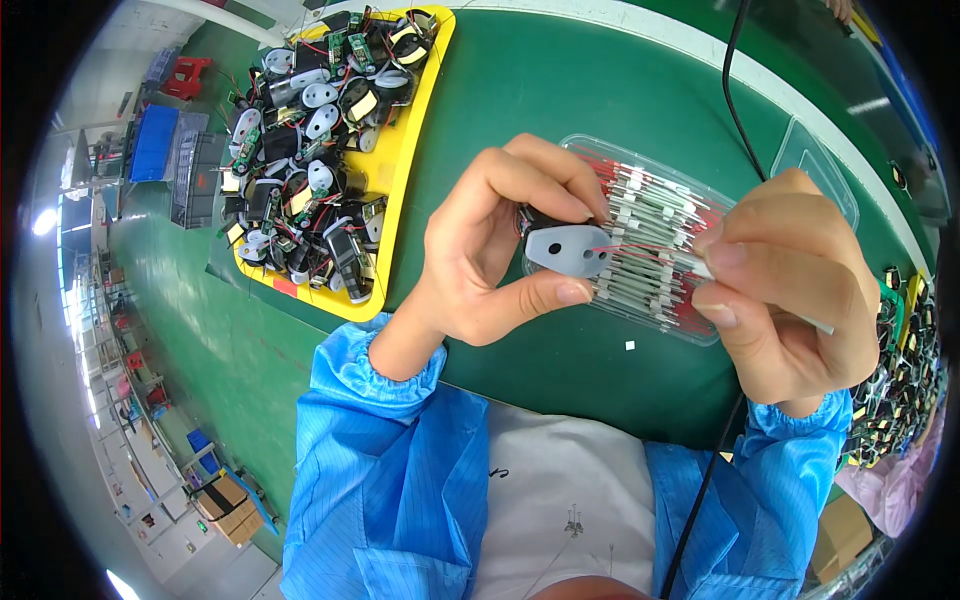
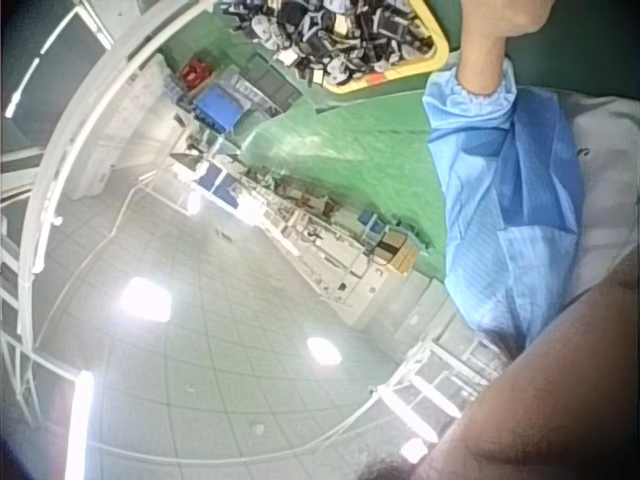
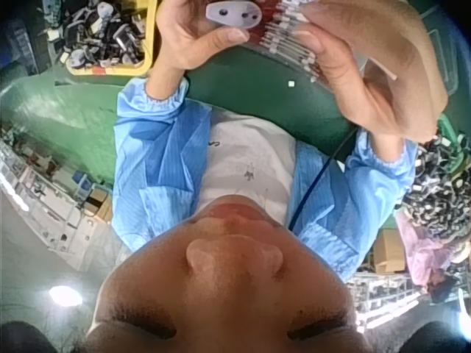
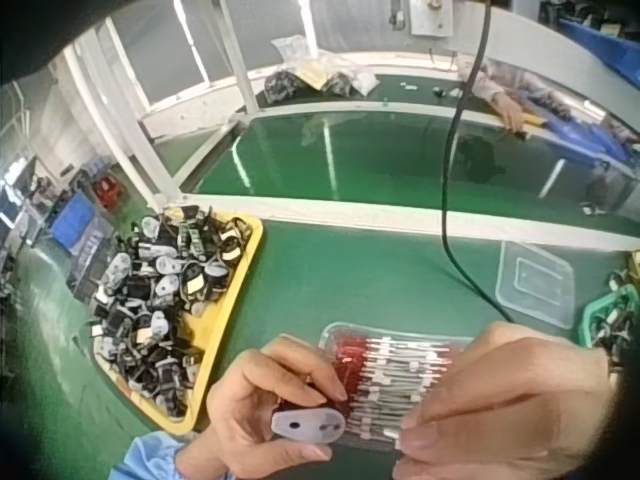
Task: The person repeatedly picks up small electronic modules from a yellow tray and uses a white stick to apply a red substance into the holes of the components. The person handles the items one at a time, applying the substance to multiple units throughout the clip.
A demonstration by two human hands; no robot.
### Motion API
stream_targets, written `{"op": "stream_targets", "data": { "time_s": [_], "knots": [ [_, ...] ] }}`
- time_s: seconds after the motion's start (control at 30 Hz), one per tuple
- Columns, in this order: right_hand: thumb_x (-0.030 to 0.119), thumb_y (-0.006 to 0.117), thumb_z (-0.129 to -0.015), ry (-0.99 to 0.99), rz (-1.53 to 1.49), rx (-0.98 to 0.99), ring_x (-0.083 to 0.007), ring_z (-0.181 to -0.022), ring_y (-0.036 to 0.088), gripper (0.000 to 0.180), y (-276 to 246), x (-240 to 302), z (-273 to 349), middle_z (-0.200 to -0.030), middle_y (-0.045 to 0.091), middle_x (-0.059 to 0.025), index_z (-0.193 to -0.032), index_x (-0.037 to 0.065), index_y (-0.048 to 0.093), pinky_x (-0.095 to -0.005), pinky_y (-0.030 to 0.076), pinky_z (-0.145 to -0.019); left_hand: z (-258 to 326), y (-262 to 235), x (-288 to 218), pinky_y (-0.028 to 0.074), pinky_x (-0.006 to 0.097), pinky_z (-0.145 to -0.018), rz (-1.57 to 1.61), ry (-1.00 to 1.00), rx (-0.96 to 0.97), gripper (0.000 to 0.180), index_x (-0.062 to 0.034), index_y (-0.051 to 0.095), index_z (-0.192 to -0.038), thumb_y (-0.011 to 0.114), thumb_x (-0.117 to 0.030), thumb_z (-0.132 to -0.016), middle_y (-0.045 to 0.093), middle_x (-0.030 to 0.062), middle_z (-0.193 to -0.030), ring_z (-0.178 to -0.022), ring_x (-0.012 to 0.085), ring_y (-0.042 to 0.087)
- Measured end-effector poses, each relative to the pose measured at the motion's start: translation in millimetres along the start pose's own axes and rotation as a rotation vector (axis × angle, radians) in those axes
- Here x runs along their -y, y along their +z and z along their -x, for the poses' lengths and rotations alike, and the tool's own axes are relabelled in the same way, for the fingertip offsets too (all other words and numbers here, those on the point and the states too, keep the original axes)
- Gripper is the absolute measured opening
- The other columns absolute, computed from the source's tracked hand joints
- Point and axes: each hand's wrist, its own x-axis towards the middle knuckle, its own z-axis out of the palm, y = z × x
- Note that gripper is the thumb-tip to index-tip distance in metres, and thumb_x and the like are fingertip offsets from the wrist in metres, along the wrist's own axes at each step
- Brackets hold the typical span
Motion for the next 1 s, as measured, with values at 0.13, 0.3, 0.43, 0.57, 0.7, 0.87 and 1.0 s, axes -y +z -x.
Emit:
{"op": "stream_targets", "data": {
  "time_s": [0.13, 0.3, 0.43, 0.57, 0.7, 0.87, 1.0],
  "knots": [
    [0.005, 0.069, -0.074, 0.021, -0.007, 0.024, -0.0224, -0.064, 0.055, 0.022, 0.1, 2.9, -1.6, -0.085, 0.058, -0.0179, -0.09, -0.002, 0.056, -0.0311, 0.042, -0.054, 1.7, 0.8, -1.4, 0.043, 0.036, -0.088, 0.012, -0.023, -0.014, 0.042, 0.0008, 0.048, -0.101, 0.075, -0.003, -0.069, 0.054, 0.0186, -0.101, -0.096, 0.024, 0.053],
    [0.005, 0.071, -0.072, 0.068, -0.001, -0.002, -0.0224, -0.065, 0.055, 0.023, 6.1, 10.3, -0.4, -0.086, 0.058, -0.0161, -0.09, 0.0, 0.057, -0.0312, 0.042, -0.055, 0.4, 3.6, 0.6, 0.043, 0.036, -0.086, 0.031, -0.02, -0.054, 0.042, 0.0007, 0.048, -0.101, 0.074, -0.002, -0.069, 0.054, 0.0187, -0.101, -0.095, 0.0236, 0.053],
    [0.005, 0.072, -0.071, 0.065, 0.009, -0.044, -0.0223, -0.067, 0.057, 0.024, 12.3, 10.8, 3.1, -0.086, 0.058, -0.0153, -0.09, 0.001, 0.058, -0.0313, 0.043, -0.056, 0.6, 3.2, -0.1, 0.043, 0.036, -0.087, 0.012, -0.024, -0.058, 0.042, 0.0006, 0.048, -0.101, 0.074, -0.002, -0.069, 0.054, 0.0186, -0.101, -0.095, 0.0236, 0.053],
    [0.005, 0.073, -0.071, 0.06, 0.019, -0.043, -0.0223, -0.067, 0.057, 0.025, 12.2, 10.2, 2.3, -0.085, 0.058, -0.0152, -0.09, 0.0, 0.058, -0.031, 0.044, -0.056, 1.7, 2.1, 0.6, 0.043, 0.037, -0.088, -0.008, -0.018, -0.048, 0.042, 0.0007, 0.048, -0.101, 0.074, -0.002, -0.069, 0.054, 0.0186, -0.101, -0.094, 0.0239, 0.053],
    [0.004, 0.073, -0.07, 0.052, 0.019, -0.037, -0.0222, -0.066, 0.057, 0.025, 11.1, 8.7, 1.3, -0.085, 0.059, -0.0154, -0.09, 0.0, 0.058, -0.0305, 0.044, -0.055, -0.3, 1.9, 0.2, 0.042, 0.038, -0.089, -0.042, -0.001, -0.021, 0.042, 0.0008, 0.048, -0.101, 0.074, -0.001, -0.068, 0.054, 0.0187, -0.101, -0.095, 0.0244, 0.053],
    [0.002, 0.073, -0.068, 0.04, -0.001, -0.034, -0.0222, -0.065, 0.057, 0.026, 11.8, 6.9, 2.1, -0.085, 0.059, -0.0161, -0.089, 0.0, 0.058, -0.0304, 0.044, -0.055, 0.8, 2.9, -0.3, 0.041, 0.04, -0.092, -0.015, -0.022, -0.038, 0.042, 0.0006, 0.048, -0.101, 0.074, 0.0, -0.068, 0.055, 0.0183, -0.1, -0.096, 0.0248, 0.053],
    [0.003, 0.072, -0.069, 0.037, -0.008, -0.03, -0.0222, -0.065, 0.056, 0.025, 10.9, 7.5, 2.2, -0.085, 0.059, -0.0169, -0.089, -0.001, 0.058, -0.0303, 0.044, -0.054, -0.4, 3.8, -0.6, 0.04, 0.041, -0.093, -0.008, -0.035, -0.033, 0.042, 0.0006, 0.048, -0.101, 0.073, 0.001, -0.068, 0.055, 0.0181, -0.1, -0.096, 0.0249, 0.053]
  ]
}}
